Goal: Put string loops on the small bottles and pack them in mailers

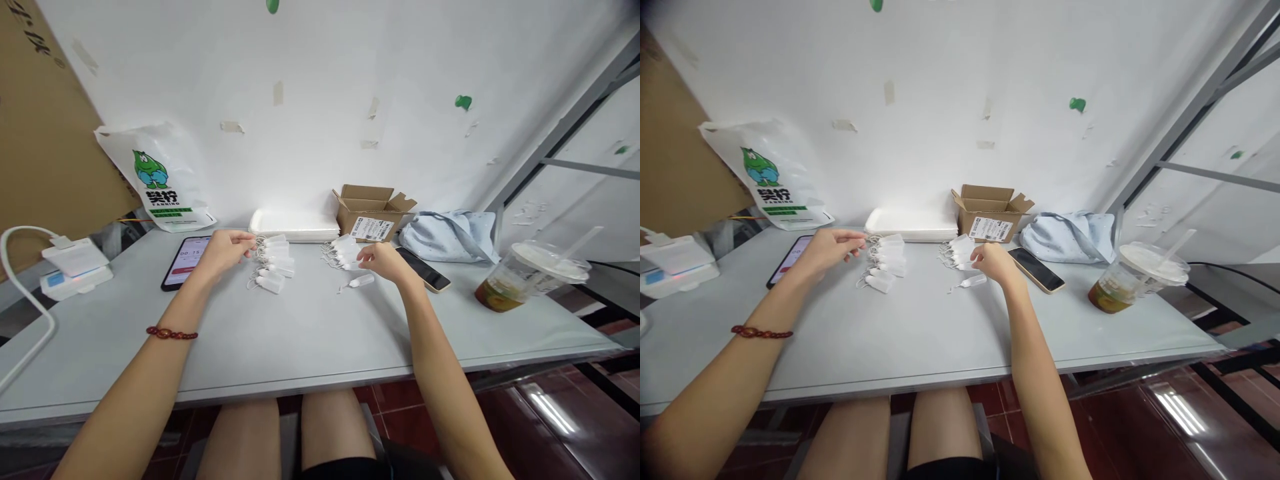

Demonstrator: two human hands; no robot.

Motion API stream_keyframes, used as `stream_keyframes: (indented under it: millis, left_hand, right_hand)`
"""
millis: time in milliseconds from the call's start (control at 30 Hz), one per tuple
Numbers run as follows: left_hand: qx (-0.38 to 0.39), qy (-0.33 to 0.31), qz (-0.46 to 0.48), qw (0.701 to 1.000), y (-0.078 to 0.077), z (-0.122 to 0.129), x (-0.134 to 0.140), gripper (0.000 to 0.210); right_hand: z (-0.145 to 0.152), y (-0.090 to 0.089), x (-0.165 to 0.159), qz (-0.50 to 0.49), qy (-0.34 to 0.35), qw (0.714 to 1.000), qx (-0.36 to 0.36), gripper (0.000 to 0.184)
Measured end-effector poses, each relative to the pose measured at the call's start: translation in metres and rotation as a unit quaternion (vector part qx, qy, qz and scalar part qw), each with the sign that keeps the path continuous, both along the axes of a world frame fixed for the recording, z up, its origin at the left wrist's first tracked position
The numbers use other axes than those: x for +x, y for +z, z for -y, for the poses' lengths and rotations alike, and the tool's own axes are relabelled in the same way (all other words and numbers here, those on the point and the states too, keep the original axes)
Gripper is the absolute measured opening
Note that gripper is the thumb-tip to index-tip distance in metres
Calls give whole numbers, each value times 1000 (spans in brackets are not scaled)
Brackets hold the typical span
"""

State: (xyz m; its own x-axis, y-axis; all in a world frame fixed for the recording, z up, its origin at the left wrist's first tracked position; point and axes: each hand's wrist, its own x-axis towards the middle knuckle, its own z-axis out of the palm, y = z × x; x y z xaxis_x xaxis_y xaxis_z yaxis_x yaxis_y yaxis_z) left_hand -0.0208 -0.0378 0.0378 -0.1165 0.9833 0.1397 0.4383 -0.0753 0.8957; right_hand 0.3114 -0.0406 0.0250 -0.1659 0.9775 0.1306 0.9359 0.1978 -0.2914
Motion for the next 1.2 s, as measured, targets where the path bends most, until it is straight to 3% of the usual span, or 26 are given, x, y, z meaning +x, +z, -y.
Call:
stream_keyframes:
  millis: [67, 167, 267, 367, 433, 567, 700, 767, 900, 1067, 1200]
  left_hand:
    - [47, 8, -28, 998, -2, 0, 6, 23]
    - [94, -36, -77, 992, -7, 3, 17, 22]
    - [104, -85, -95, 986, -11, 8, 29, 23]
    - [103, -102, -87, 986, -13, 13, 37, 23]
    - [100, -119, -80, 985, -13, 16, 41, 22]
    - [32, -199, -59, 978, -12, 24, 52, 26]
    - [-74, -272, -29, 959, -13, 32, 62, 43]
    - [-96, -294, -17, 951, -15, 33, 64, 38]
    - [-93, -291, 10, 952, -17, 31, 64, 24]
    - [-94, -284, 49, 953, -10, 31, 62, 27]
    - [-100, -280, 65, 952, -10, 32, 61, 25]
  right_hand:
    - [0, 0, -2, 6, -4, 1000, 2, 12]
    - [5, 5, -4, -21, 22, 1000, -3, 9]
    - [14, 13, -5, -52, 53, 994, -85, 19]
    - [20, 15, -9, -4, 23, 985, -172, 37]
    - [20, 12, -15, 32, 13, 983, -181, 29]
    - [19, 4, -32, -36, 96, 987, -124, 12]
    - [23, 3, -52, -130, 168, 975, -59, 17]
    - [25, 2, -59, -157, 189, 969, -37, 18]
    - [24, -3, -66, -185, 199, 962, 12, 12]
    - [20, -8, -67, -179, 197, 961, 79, 15]
    - [18, -9, -68, -190, 198, 957, 92, 19]
